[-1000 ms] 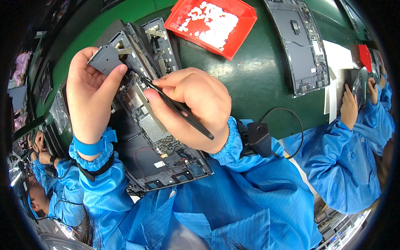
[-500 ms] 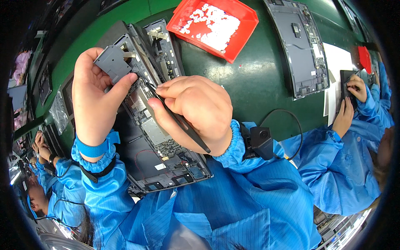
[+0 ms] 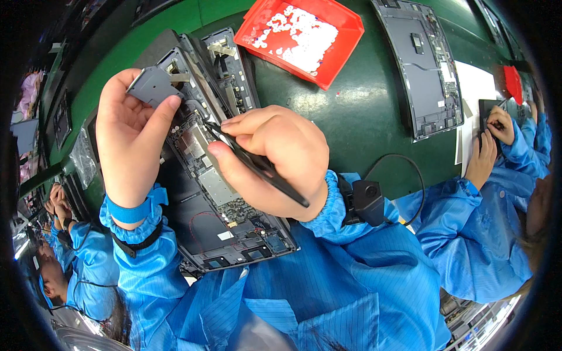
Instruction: The person assembles tablet devices on an assembly line by positioning components and attaching small cables to the circuit boards using tweezers and by hand, then transfers the devices to an upper conveyor.
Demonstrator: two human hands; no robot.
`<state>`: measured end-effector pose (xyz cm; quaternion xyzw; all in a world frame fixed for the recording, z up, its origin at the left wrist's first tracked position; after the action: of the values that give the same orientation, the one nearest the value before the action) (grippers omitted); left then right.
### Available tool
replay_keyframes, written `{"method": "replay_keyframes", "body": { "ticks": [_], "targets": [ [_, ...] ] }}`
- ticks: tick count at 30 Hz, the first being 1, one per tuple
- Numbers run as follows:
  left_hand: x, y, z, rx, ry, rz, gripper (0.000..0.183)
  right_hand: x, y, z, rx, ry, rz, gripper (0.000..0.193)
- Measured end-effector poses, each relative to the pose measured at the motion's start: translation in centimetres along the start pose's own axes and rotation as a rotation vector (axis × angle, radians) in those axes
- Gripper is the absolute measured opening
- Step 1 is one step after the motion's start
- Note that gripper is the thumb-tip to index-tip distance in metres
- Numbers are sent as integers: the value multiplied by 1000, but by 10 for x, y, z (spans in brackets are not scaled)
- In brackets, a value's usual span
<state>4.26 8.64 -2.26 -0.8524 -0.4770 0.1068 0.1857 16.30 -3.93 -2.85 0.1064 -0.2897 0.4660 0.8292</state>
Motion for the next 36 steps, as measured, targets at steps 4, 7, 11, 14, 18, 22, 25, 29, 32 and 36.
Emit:
{"method": "replay_keyframes", "body": {
  "ticks": [4,7,11,14,18,22,25,29,32,36],
  "targets": [
    [4,-3,-2,-85,-6,37,30,-2,-4,-11,124,133,-40,26],
    [5,-5,-9,-279,60,55,29,-1,-8,-22,445,327,-190,24],
    [3,-2,-11,-399,12,77,28,2,-11,-30,399,393,-72,26],
    [2,-3,-9,-417,1,87,27,3,-8,-37,516,474,-94,22],
    [2,-3,-9,-418,10,85,27,1,-8,-45,682,558,-130,15],
    [1,-2,-12,-424,23,85,26,-1,-5,-48,714,569,-135,14],
    [-1,-3,-13,-407,27,84,26,-1,-4,-46,684,538,-116,14],
    [-5,-5,-13,-404,40,83,26,-1,0,-43,690,520,-114,13],
    [-5,-7,-13,-400,39,82,27,0,3,-42,704,525,-109,12],
    [-5,-5,-12,-394,34,81,28,-2,0,-42,693,534,-124,11]
  ]
}}
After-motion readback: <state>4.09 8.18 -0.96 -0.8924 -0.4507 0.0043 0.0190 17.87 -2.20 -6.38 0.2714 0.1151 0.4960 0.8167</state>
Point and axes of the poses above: each hand's wrist, its own x-axis towards the middle knuckle, its own y-axis out of the palm, z = x × y, the point moved 9 cm from there along x, towards the middle knuckle, and after that the axes turned 5 degrees about z, right-handed, at the moved point
